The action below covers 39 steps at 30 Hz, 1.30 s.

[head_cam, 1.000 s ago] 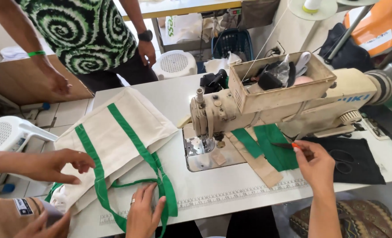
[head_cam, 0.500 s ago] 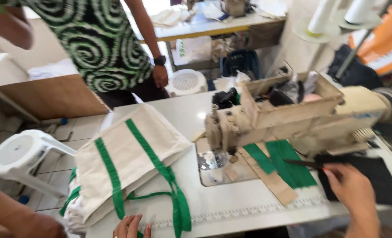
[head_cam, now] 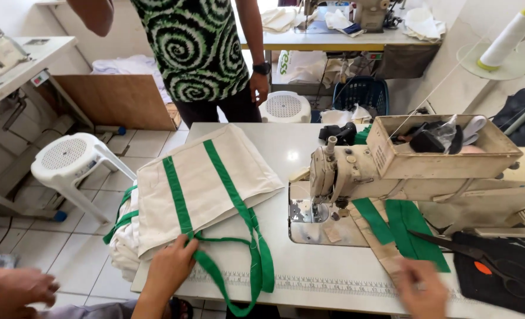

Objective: The person sews a green fabric strip onto a white tote bag using a sewing machine. They guide the fabric under the needle, trim excess thread with scissors, and adjust the bag's position on the table.

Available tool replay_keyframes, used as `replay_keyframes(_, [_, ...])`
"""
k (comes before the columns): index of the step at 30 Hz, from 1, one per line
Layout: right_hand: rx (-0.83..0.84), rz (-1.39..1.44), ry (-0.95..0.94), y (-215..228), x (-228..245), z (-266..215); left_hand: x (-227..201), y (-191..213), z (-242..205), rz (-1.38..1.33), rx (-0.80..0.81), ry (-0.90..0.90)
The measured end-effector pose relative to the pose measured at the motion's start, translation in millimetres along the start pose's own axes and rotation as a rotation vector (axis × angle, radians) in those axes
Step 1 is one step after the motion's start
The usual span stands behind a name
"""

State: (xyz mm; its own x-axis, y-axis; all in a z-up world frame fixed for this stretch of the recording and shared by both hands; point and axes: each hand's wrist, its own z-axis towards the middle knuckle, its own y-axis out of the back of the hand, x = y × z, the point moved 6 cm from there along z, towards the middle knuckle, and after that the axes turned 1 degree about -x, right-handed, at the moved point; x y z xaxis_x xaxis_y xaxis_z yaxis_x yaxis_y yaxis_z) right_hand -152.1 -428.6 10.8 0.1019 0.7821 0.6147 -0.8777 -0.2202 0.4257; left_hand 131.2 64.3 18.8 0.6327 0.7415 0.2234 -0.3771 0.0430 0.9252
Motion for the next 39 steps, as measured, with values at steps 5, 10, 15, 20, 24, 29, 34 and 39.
replay_keyframes(5, [0.584,0.388,0.155,-62,112,-32,-24,62,28,-1.084,0.372,0.541])
replay_keyframes(10, [0.778,0.418,0.255,-82,170,-33,-30,65,18,-1.707,0.411,0.82])
replay_keyframes(15, [0.985,0.17,0.476,-120,174,-45,-8,7,-7,-2.151,-0.129,1.105])
replay_keyframes(20, [1.067,0.119,0.432,-131,150,-44,1,-14,-56,-2.246,-0.816,1.564])
replay_keyframes(24, [1.186,0.13,0.372,-122,148,-27,-8,-10,-78,-2.269,-0.855,1.623])
replay_keyframes(29, [0.782,0.21,0.334,-106,203,22,-18,-69,-108,-2.401,-0.775,1.63])
replay_keyframes(34, [0.962,0.333,0.524,-163,252,-12,-14,-48,-100,-2.37,-0.8,1.452])
replay_keyframes(39, [1.191,0.123,0.75,-215,220,-75,11,-2,-113,-1.763,-1.039,1.517])
